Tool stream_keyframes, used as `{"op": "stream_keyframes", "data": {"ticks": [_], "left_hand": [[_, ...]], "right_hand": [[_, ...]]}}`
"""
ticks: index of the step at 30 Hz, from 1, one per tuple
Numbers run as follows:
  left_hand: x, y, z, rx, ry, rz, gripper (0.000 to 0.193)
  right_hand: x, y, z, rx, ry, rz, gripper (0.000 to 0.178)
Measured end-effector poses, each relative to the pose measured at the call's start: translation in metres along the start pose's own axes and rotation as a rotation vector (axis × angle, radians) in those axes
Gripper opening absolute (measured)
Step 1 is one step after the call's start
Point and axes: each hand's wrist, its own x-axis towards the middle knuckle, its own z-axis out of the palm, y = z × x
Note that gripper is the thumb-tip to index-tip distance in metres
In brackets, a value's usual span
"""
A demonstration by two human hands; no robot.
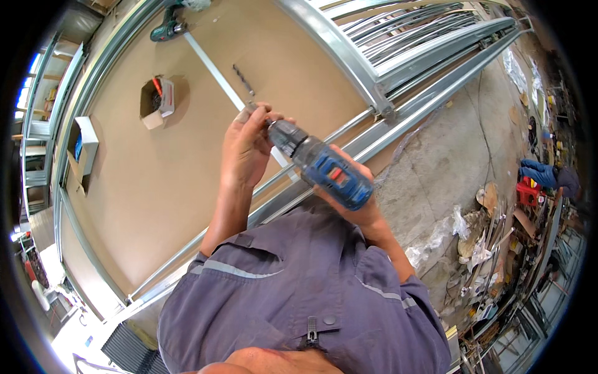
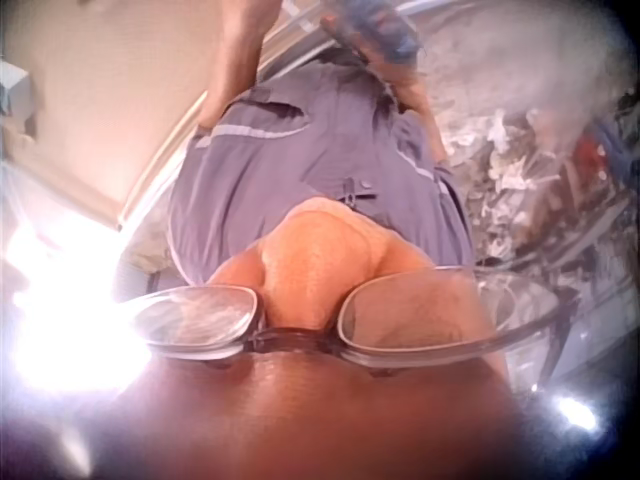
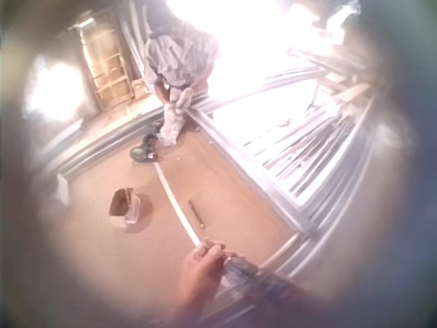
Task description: The person measures and marks metal profiles using a square ruler and red marker, then places a large wooden board onto a metal frame. They use a cordless drill to fasten the board to the frame, handling screws and drill bits during the process.
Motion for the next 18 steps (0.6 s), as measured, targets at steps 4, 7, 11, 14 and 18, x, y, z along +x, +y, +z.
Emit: {"op": "stream_keyframes", "data": {"ticks": [4, 7, 11, 14, 18], "left_hand": [[-0.006, 0.001, 0.023, -0.033, -0.059, 0.036, 0.029], [-0.003, 0.002, 0.032, -0.218, 0.009, -0.063, 0.029], [0.009, 0.009, 0.048, -0.282, 0.068, -0.049, 0.029], [0.008, 0.01, 0.053, -0.257, 0.055, -0.035, 0.03], [0.0, 0.014, 0.063, -0.296, -0.008, 0.063, 0.03]], "right_hand": [[0.02, -0.006, 0.003, -0.088, 0.01, -0.155, 0.054], [0.031, -0.015, 0.007, -0.091, -0.04, -0.153, 0.057], [0.041, -0.01, 0.024, -0.01, 0.019, -0.339, 0.062], [0.042, -0.008, 0.024, -0.032, 0.027, -0.402, 0.063], [0.044, -0.011, 0.025, -0.055, 0.033, -0.46, 0.066]]}}
